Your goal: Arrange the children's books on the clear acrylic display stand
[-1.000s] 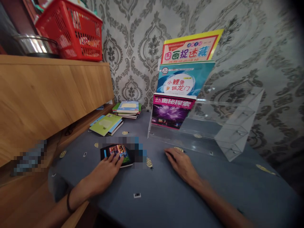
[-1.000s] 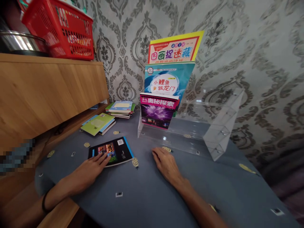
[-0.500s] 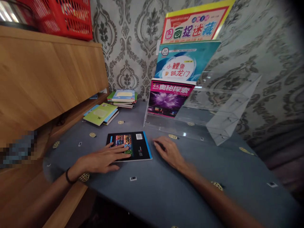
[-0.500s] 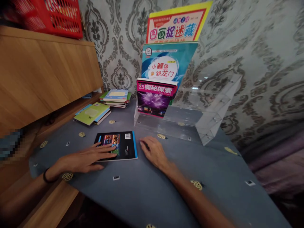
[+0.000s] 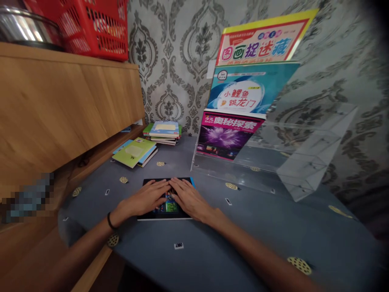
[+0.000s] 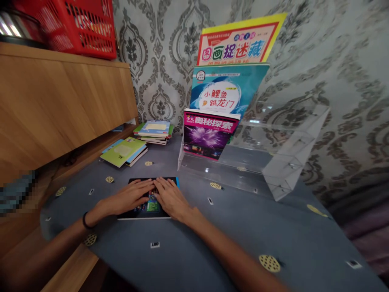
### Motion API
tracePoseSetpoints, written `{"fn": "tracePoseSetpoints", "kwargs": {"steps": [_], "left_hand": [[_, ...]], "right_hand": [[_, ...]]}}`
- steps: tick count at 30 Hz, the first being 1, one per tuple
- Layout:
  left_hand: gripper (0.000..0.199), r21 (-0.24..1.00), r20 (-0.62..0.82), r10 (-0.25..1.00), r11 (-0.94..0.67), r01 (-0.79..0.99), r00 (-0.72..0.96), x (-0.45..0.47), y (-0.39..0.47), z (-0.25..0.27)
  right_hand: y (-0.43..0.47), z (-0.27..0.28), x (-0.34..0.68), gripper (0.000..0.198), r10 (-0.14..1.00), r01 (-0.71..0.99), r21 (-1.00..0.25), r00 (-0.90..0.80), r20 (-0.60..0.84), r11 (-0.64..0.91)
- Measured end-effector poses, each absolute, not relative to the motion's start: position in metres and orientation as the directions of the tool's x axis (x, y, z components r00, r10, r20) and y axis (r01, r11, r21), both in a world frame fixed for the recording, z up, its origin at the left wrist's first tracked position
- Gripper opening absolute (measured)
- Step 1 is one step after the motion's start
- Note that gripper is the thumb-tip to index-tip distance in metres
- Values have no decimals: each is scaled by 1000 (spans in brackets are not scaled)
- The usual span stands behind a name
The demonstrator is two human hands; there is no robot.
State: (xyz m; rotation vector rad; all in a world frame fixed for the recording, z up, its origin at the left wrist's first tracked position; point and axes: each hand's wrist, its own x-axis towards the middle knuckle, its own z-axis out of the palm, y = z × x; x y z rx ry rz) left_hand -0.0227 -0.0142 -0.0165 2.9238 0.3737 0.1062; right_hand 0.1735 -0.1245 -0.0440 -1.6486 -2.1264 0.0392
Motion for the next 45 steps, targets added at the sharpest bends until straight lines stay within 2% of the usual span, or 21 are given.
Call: {"fn": "tracePoseSetpoints", "kwargs": {"steps": [7,14,18,26,31,37,45], "left_hand": [[44,186,61,391,-909,374,918,-29,12,-9],[45,178,127,399,-910,375,908,-30,8,-15],[44,125,144,409,-911,394,901,-29,6,-15],[36,-6,195,409,-909,418,892,-26,6,-13],[35,12,189,400,-914,405,897,-23,2,-17],[37,38,234,268,-963,267,935,-7,-19,-31],[38,37,223,344,-938,345,912,-23,-15,-27]], "right_hand": [[-141,-43,187,48,963,961,-248,-51,263,118],[-149,-40,184,49,973,978,-205,70,218,-25],[-151,-40,181,50,970,977,-195,133,205,-93],[-152,-46,181,48,947,982,-151,150,284,-110],[-152,-41,177,48,953,980,-146,166,253,-133],[-152,-40,177,47,952,977,-167,174,254,-134],[-153,-39,176,48,957,974,-170,185,224,-148]]}}
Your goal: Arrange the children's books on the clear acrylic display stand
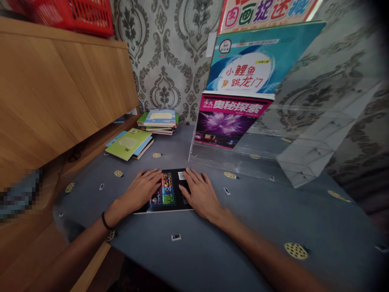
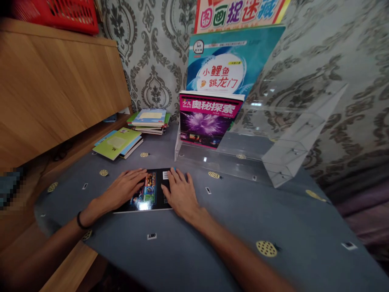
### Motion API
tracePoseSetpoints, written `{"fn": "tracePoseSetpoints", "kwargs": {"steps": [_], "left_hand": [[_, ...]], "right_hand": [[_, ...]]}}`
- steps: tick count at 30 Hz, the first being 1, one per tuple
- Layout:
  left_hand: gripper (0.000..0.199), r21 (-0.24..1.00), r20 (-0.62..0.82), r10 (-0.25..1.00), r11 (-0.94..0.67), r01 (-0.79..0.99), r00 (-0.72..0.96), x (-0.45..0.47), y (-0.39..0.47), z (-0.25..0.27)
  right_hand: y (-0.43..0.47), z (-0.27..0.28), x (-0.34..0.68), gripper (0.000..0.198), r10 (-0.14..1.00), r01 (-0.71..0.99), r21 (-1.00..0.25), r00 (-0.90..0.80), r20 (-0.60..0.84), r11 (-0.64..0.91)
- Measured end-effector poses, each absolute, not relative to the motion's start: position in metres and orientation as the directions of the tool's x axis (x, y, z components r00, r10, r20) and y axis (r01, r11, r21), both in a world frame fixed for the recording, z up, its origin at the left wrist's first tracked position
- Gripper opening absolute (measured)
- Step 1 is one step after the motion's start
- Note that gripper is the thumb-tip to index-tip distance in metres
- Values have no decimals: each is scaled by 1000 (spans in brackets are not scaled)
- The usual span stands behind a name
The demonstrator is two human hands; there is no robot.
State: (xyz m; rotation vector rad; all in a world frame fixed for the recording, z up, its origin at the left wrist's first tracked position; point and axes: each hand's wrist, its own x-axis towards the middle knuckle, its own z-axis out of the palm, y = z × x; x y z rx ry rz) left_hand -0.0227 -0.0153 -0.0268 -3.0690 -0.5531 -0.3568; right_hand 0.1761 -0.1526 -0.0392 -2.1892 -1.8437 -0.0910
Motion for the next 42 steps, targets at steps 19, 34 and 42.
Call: {"fn": "tracePoseSetpoints", "kwargs": {"steps": [19,34,42], "left_hand": [[32,-171,104,548,-813,557,830,-40,-32,3],[24,11,168,431,-900,435,887,-29,-56,0],[32,204,201,290,-947,250,936,-7,-30,-20]], "right_hand": [[-175,-28,178,29,923,934,-356,166,346,-35],[-201,-36,188,30,821,814,-580,358,444,-41],[-224,-31,179,30,829,769,-638,378,412,-34]]}}
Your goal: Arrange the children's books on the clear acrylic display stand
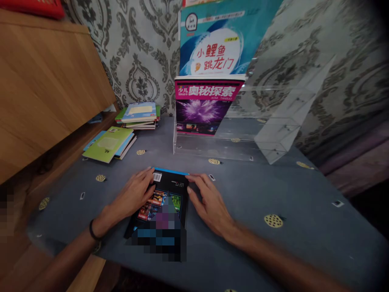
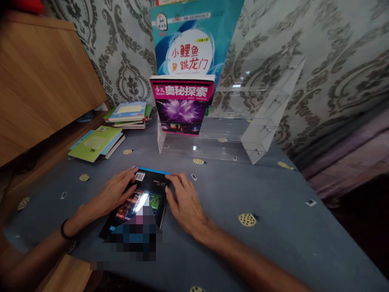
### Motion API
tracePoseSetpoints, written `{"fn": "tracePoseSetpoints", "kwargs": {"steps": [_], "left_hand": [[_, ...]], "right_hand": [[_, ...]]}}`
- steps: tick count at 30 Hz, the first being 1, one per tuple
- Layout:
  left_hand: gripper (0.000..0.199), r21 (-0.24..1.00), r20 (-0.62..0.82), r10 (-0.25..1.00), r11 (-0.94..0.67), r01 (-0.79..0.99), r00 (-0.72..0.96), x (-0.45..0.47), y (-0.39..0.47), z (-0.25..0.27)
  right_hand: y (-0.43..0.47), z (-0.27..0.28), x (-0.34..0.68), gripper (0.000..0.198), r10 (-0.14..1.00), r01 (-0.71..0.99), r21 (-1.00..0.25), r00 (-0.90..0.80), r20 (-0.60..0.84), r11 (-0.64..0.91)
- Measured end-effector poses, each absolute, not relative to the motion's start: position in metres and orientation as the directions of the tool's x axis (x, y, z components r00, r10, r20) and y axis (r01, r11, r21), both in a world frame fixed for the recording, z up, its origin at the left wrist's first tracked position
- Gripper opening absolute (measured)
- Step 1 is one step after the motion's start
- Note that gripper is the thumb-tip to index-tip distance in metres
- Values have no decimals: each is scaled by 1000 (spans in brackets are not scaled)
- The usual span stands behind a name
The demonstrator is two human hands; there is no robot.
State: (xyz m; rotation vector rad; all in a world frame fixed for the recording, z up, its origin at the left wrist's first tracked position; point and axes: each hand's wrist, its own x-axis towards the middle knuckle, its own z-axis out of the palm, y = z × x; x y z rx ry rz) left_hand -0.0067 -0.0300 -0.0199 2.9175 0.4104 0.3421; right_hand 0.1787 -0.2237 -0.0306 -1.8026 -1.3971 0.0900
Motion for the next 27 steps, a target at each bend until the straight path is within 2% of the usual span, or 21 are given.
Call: {"fn": "tracePoseSetpoints", "kwargs": {"steps": [6,10,13,21,27], "left_hand": [[22,136,231,283,-957,257,931,5,-33,-21],[13,109,259,305,-952,286,916,7,-32,-24],[13,106,279,309,-951,290,909,7,-29,-27],[14,92,305,262,-965,246,916,18,-27,-28],[14,137,316,200,-977,164,927,40,-27,-27]], "right_hand": [[-226,-27,174,28,836,725,-685,420,354,-74],[-223,-28,178,31,837,708,-706,388,385,-4],[-214,-31,184,34,848,672,-738,358,392,57],[-179,-35,202,41,894,439,-892,352,277,104],[-175,-35,207,41,898,419,-903,358,256,90]]}}
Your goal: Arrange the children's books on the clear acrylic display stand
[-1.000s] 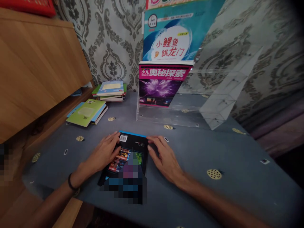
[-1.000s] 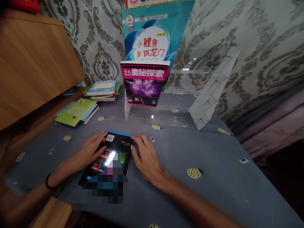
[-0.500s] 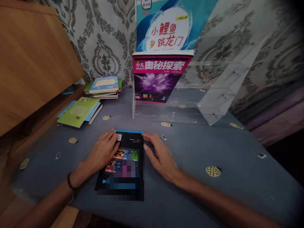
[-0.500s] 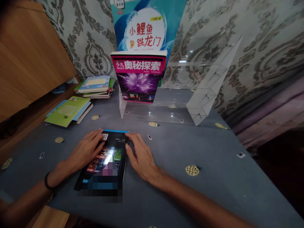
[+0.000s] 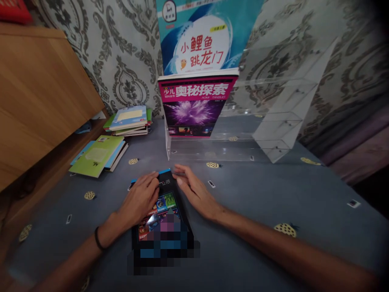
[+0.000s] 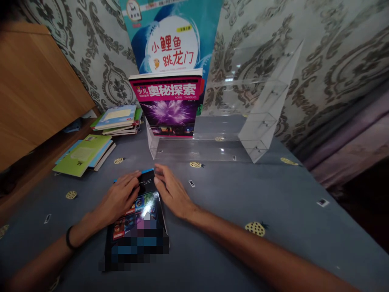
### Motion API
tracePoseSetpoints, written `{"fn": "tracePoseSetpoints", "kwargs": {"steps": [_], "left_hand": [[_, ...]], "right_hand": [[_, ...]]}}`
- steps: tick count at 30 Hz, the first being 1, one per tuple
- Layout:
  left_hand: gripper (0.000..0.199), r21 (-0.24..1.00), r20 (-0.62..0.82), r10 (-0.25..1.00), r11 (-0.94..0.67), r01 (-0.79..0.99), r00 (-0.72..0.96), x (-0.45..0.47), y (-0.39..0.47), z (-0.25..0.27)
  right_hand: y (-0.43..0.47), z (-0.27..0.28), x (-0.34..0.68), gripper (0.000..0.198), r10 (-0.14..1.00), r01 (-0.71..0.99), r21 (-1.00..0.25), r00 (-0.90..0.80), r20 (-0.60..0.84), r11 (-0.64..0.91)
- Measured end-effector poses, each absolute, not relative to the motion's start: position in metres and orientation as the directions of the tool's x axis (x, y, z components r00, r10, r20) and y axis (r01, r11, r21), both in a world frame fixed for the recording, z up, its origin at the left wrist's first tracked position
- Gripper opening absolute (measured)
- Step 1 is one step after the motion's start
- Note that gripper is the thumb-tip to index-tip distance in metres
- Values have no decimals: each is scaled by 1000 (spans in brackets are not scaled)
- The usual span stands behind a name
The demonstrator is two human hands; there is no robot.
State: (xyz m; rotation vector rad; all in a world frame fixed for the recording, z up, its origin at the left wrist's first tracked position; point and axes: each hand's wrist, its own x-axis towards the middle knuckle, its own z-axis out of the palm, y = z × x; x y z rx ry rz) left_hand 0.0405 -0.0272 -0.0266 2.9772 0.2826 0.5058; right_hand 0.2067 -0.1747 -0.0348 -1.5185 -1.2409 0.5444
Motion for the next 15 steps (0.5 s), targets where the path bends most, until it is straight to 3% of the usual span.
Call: {"fn": "tracePoseSetpoints", "kwargs": {"steps": [10,15], "left_hand": [[13,251,329,53,-968,-33,943,71,-17,-25],[10,306,316,62,-951,-40,947,69,-15,-27]], "right_hand": [[-176,-36,211,39,898,366,-919,339,281,149],[-174,-38,207,34,893,509,-848,300,336,148]]}}
